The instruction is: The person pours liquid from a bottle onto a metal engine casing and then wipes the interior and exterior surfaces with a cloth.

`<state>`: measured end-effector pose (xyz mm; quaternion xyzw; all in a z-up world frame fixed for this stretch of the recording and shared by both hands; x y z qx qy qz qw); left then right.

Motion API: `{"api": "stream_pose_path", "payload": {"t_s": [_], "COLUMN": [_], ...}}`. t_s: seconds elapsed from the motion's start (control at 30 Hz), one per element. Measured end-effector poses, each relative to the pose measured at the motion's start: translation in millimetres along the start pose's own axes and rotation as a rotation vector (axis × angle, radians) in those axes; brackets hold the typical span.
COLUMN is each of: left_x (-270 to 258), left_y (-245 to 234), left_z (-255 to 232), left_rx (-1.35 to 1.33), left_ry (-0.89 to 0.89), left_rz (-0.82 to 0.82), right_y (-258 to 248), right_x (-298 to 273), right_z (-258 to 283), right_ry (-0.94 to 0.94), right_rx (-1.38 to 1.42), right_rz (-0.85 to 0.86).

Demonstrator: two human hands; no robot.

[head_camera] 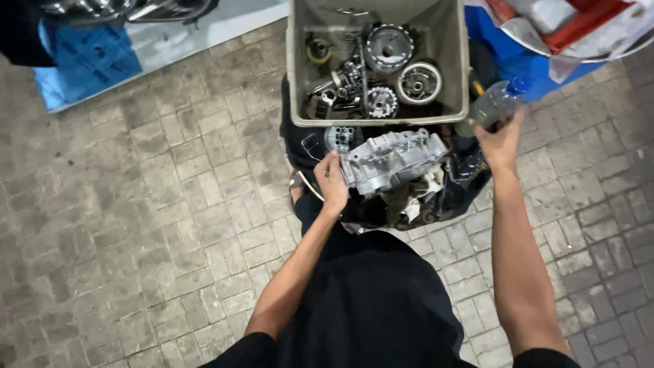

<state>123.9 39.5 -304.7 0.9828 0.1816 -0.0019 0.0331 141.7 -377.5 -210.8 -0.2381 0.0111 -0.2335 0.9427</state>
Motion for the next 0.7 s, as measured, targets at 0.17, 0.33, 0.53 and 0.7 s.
{"api": "stream_pose_path", "payload": {"t_s": [0.17,0.33,0.53,0.7], "left_x": [-5,-6,-19,-32], "left_y": [0,0,-8,-1], "left_z": [-27,-29,-43,-92], "left_rx": [-0.028,-0.028,-0.089,-0.132], "left_ry": [0.012,0.001,0.115,0.161], "left_rz": [0.039,0.062,0.098,0.167], "right_y": [-28,-25,39,78], "right_x": [-32,-98,-114,-120], "right_z": [6,66,72,22], "right_ry": [-0.19,-0.416,-0.326,0.051], "right_rx": [0.062,0.132,0.276,0.33], "right_rz": [-0.304,-0.497,0.004,0.105]}}
Point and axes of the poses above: each hand's wrist, its own x-axis towards the middle knuckle, its own y-axis out of the palm, z = x × y, the point moved 9 cm from there along x, towards the middle knuckle, and after that the axes turned 1 degree about y, right-handed, at the moved point
